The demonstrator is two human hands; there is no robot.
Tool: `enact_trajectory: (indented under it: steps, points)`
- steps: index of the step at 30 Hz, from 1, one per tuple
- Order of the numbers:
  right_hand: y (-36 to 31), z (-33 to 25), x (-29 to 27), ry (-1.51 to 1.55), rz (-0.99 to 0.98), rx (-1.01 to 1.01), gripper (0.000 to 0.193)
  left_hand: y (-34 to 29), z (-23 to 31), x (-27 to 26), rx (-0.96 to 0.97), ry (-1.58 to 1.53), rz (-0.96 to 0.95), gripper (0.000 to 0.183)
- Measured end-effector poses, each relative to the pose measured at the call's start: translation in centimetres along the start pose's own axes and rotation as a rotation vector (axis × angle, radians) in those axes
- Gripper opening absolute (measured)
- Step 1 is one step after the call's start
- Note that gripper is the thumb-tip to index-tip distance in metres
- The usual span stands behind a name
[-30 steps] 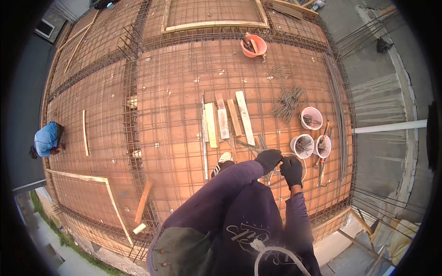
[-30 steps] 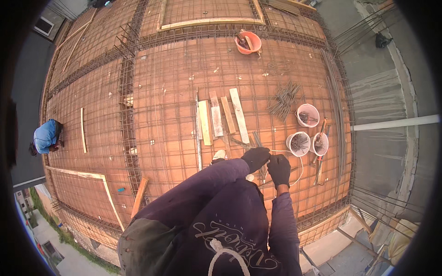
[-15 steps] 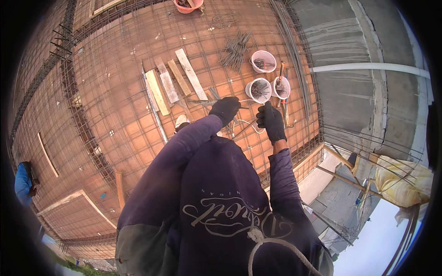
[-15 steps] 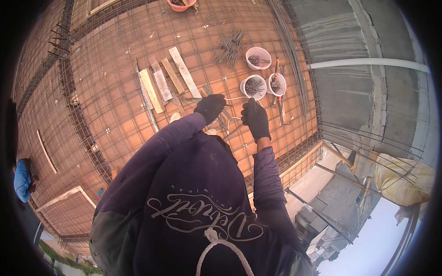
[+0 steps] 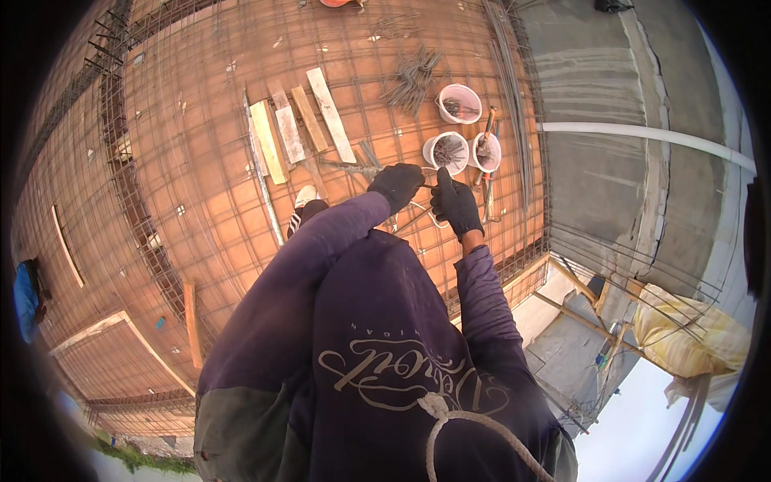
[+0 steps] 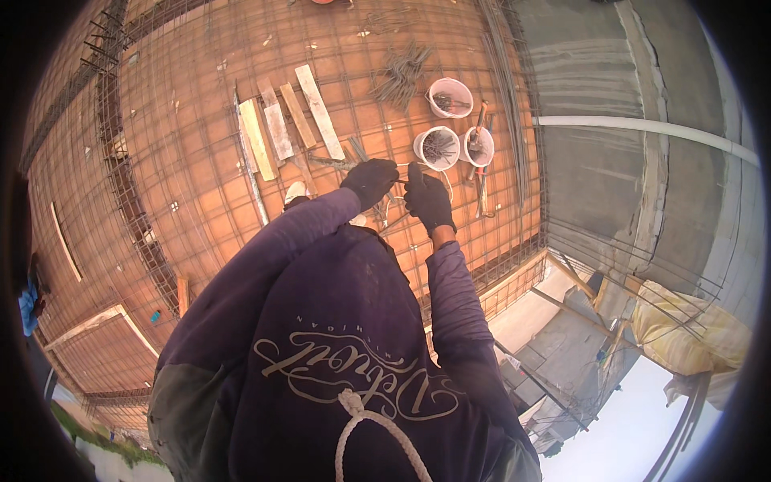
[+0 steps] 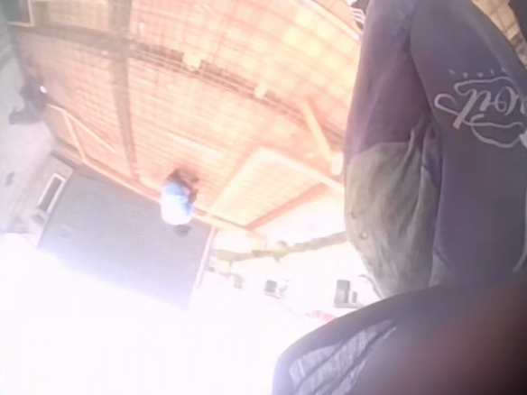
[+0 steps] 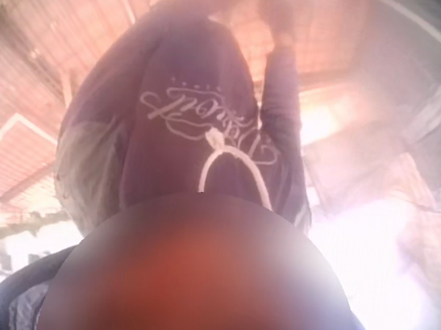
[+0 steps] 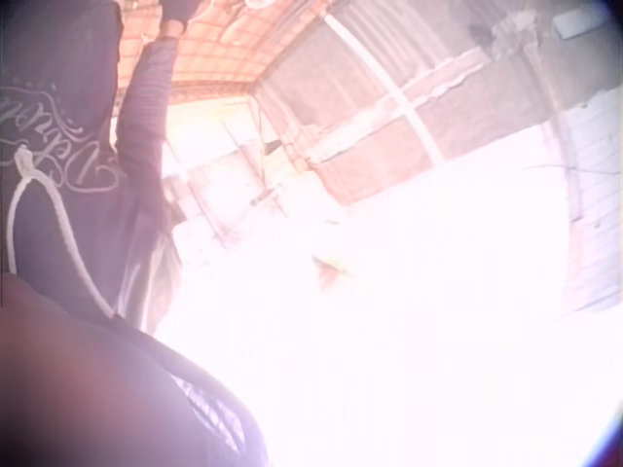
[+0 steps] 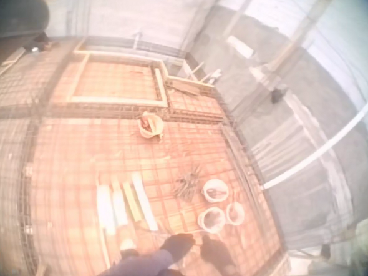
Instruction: The person bends long steel rods on a rebar grid using a wooden plank as a lever. They repeatedly position rods, apply force with the plank, and adjust the rods to achieve a curved shape. Other workers are visible nearby on the construction site.
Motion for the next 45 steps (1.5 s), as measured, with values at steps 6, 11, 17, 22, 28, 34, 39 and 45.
enact_trajectory:
  steps: [6,11,17,22,28,34,39,45]
  points:
    - [0.2,-0.3,0.0,-0.154,0.052,-0.161,0.049,0.1,-0.4,-0.2,-0.082,-0.036,-0.037,0.018]
    - [-0.3,-0.8,-0.1,-0.094,0.077,-0.13,0.042,0.1,-0.2,-1.1,-0.171,-0.071,-0.076,0.021]
    - [-0.6,-0.9,-0.4,0.02,0.055,-0.113,0.039,0.1,0.3,-1.4,-0.177,-0.054,-0.078,0.02]
    - [0.2,1.2,-0.3,0.319,0.027,-0.115,0.054,0.3,0.3,-0.5,-0.089,0.074,-0.075,0.018]
    - [1.4,11.9,-1.6,0.477,0.08,0.145,0.065,0.4,0.5,-0.5,-0.039,0.073,0.115,0.021]
    - [-0.2,32.6,5.6,0.448,-0.097,0.657,0.05,3.0,1.3,-1.2,-0.034,0.079,0.209,0.02]
    - [2.6,45.3,13.3,0.262,-0.282,0.794,0.048,6.4,-1.6,-2.3,0.028,0.265,0.472,0.027]
    - [22.0,60.8,20.7,-0.234,-0.113,0.505,0.041,7.9,-6.4,-6.7,-0.166,0.311,0.684,0.032]
Point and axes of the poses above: each hand's wrist, its own y-axis towards the middle knuckle, its own x-axis out of the palm, z = x × y, the point moved 4 cm from there along y, towards the middle knuckle, and after that the axes turned 4 degrees about -y, right-handed, at the moved point
